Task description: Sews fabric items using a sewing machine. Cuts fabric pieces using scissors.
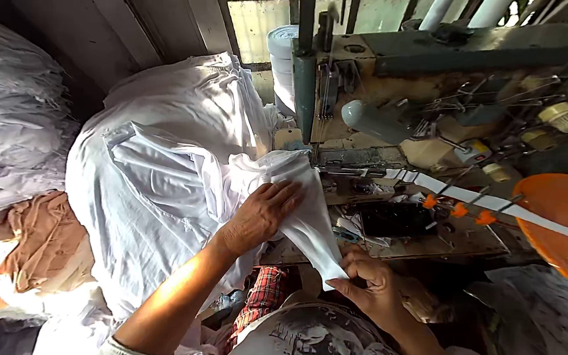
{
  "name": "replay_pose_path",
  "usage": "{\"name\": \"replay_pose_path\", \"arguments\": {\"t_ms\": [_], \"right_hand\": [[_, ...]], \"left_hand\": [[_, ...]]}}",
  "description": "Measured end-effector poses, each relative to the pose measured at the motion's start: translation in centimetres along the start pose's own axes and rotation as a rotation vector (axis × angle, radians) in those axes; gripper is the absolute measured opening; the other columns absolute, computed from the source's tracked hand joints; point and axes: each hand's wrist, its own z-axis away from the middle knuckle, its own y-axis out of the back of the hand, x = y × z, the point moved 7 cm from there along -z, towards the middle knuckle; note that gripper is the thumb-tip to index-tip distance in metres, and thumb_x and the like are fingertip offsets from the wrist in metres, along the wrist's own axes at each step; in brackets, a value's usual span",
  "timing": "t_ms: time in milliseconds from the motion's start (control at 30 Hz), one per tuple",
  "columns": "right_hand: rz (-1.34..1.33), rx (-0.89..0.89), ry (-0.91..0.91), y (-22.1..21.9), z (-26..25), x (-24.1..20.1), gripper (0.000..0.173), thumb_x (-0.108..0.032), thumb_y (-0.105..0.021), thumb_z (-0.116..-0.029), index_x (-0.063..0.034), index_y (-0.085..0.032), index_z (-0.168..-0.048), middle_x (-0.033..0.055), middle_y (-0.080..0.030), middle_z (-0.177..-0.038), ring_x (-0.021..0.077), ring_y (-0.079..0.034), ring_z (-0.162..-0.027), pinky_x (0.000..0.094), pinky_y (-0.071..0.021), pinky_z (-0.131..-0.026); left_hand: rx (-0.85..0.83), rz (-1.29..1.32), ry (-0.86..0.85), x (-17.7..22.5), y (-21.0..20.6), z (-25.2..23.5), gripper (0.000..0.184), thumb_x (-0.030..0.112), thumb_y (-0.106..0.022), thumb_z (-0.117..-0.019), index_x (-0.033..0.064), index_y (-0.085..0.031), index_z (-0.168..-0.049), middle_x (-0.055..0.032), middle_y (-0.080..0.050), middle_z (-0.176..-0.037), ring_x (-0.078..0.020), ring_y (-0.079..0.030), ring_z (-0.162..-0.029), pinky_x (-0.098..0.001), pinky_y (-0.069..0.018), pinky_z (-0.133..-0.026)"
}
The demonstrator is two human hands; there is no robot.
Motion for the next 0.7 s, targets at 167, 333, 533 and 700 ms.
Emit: {"name": "replay_pose_path", "arguments": {"t_ms": [167, 333, 533, 700], "right_hand": [[0.118, 0.014, 0.002, -0.3, -0.9, 1.6, 0.032, -0.023, -0.077, -0.0915, -0.0041, -0.062, -0.070, 0.0042, -0.070, -0.082, 0.0120, -0.066, -0.101, 0.0253, -0.0510, -0.097], [0.251, 0.034, -0.061, -0.8, -2.9, 4.0, 0.027, -0.019, -0.071, -0.0945, 0.0008, -0.070, -0.077, 0.0105, -0.071, -0.088, 0.0135, -0.067, -0.094, 0.0239, -0.0532, -0.086], [0.341, -0.002, -0.095, -1.3, -6.2, 5.7, 0.025, -0.018, -0.067, -0.0971, 0.0026, -0.071, -0.085, 0.0136, -0.070, -0.090, 0.0117, -0.066, -0.078, 0.0215, -0.0545, -0.068], [0.293, -0.068, -0.098, -1.4, -8.6, 6.1, 0.026, -0.018, -0.066, -0.0973, 0.0041, -0.071, -0.086, 0.0136, -0.069, -0.089, 0.0081, -0.063, -0.076, 0.0181, -0.0513, -0.067]], "left_hand": [[-0.035, 0.113, 0.124, -2.5, 0.2, -1.3, 0.045, -0.006, -0.065, -0.0801, -0.0010, -0.070, -0.125, -0.0200, -0.066, -0.134, -0.0330, -0.063, -0.127, -0.0473, -0.0525, -0.104], [-0.092, 0.181, 0.216, -5.5, -0.1, -3.8, 0.046, -0.014, -0.067, -0.0811, -0.0047, -0.068, -0.126, -0.0229, -0.064, -0.135, -0.0367, -0.064, -0.124, -0.0513, -0.0529, -0.102], [-0.050, 0.183, 0.259, -9.6, -1.1, -5.8, 0.041, -0.018, -0.061, -0.0816, -0.0044, -0.070, -0.119, -0.0236, -0.067, -0.127, -0.0412, -0.067, -0.116, -0.0576, -0.0528, -0.098], [0.197, 0.180, 0.332, -9.6, 1.4, -5.1, 0.030, -0.007, -0.064, -0.0829, -0.0027, -0.072, -0.111, -0.0197, -0.071, -0.120, -0.0380, -0.071, -0.108, -0.0582, -0.0560, -0.087]]}}
